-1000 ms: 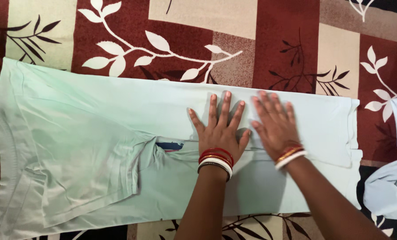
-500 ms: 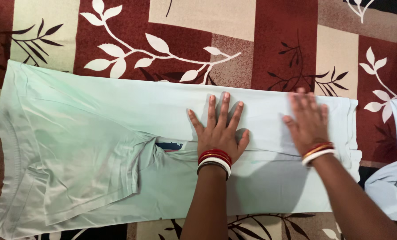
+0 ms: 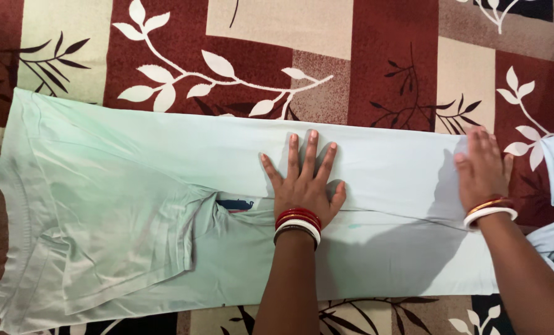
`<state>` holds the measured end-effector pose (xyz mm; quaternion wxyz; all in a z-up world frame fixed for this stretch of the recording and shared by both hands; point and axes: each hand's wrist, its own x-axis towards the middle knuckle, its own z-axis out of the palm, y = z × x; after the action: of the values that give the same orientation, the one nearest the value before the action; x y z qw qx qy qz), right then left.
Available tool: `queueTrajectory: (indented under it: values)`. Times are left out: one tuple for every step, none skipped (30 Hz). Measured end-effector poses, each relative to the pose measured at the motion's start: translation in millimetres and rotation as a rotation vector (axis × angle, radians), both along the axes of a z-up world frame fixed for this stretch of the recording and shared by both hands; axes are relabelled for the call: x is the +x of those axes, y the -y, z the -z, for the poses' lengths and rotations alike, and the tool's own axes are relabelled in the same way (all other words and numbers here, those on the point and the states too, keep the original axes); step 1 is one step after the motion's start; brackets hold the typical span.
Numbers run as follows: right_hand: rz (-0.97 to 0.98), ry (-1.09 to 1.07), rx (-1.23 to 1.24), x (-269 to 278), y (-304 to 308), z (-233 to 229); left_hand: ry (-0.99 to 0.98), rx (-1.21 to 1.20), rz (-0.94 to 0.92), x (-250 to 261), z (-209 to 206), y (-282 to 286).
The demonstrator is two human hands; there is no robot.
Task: The person folds a light green t-shirt on a patterned floor. They smooth the fabric, fold the sleeves and sides inward, then fold the shirt in half and roll it into a compact bundle. Finally, they place the folded shirt into a red and black backpack.
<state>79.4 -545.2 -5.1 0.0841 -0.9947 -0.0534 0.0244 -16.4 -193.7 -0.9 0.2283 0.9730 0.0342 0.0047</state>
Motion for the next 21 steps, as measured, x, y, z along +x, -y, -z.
queueTrajectory:
  values:
    - [0.031,0.043,0.122,4,9,0,0.005,-0.001,0.0,1,1,0]
    - [0.061,0.08,0.245,6,18,3,0.005,-0.001,-0.001,0,1,1]
    - [0.081,0.111,0.258,11,26,7,0.005,-0.001,-0.003,0,2,1]
    - [0.103,0.142,0.269,17,35,11,0.012,0.002,-0.007,-2,3,2]
    - [0.125,0.172,0.279,21,43,15,0.019,0.005,-0.011,-3,4,2]
    - [0.095,0.209,0.245,24,49,21,0.031,0.012,-0.015,-1,4,1]
    - [0.065,0.245,0.211,27,52,26,0.033,0.009,-0.013,0,4,1]
    - [0.033,0.28,0.178,30,55,31,0.033,0.006,-0.013,-1,3,1]
    - [0.058,0.271,0.179,32,57,34,0.034,0.003,-0.012,-1,3,1]
    - [0.084,0.26,0.178,33,59,36,0.023,0.007,-0.01,-1,4,2]
    - [0.111,0.249,0.177,34,60,38,0.011,0.01,-0.008,-1,4,2]
    - [0.124,0.244,0.178,35,59,39,0.001,0.014,-0.005,-1,4,2]
    - [0.138,0.239,0.18,37,58,41,-0.002,0.02,-0.005,0,5,2]
    - [0.152,0.234,0.18,38,57,42,-0.006,0.025,-0.004,0,5,2]
    - [0.145,0.238,0.153,38,58,42,-0.01,0.031,-0.004,0,5,2]
    - [0.137,0.244,0.128,40,58,44,-0.006,0.033,-0.005,1,5,3]
    - [0.129,0.25,0.102,41,60,46,-0.002,0.035,-0.007,1,5,3]
    - [0.132,0.25,0.085,41,63,47,0.0,0.037,-0.007,0,5,3]
    - [0.134,0.249,0.069,42,68,46,0.001,0.032,-0.006,0,5,3]
    - [0.135,0.248,0.055,43,68,48,0.001,0.028,-0.006,0,5,3]
    - [0.137,0.276,-0.01,43,65,51,0.001,0.025,-0.007,-1,5,2]
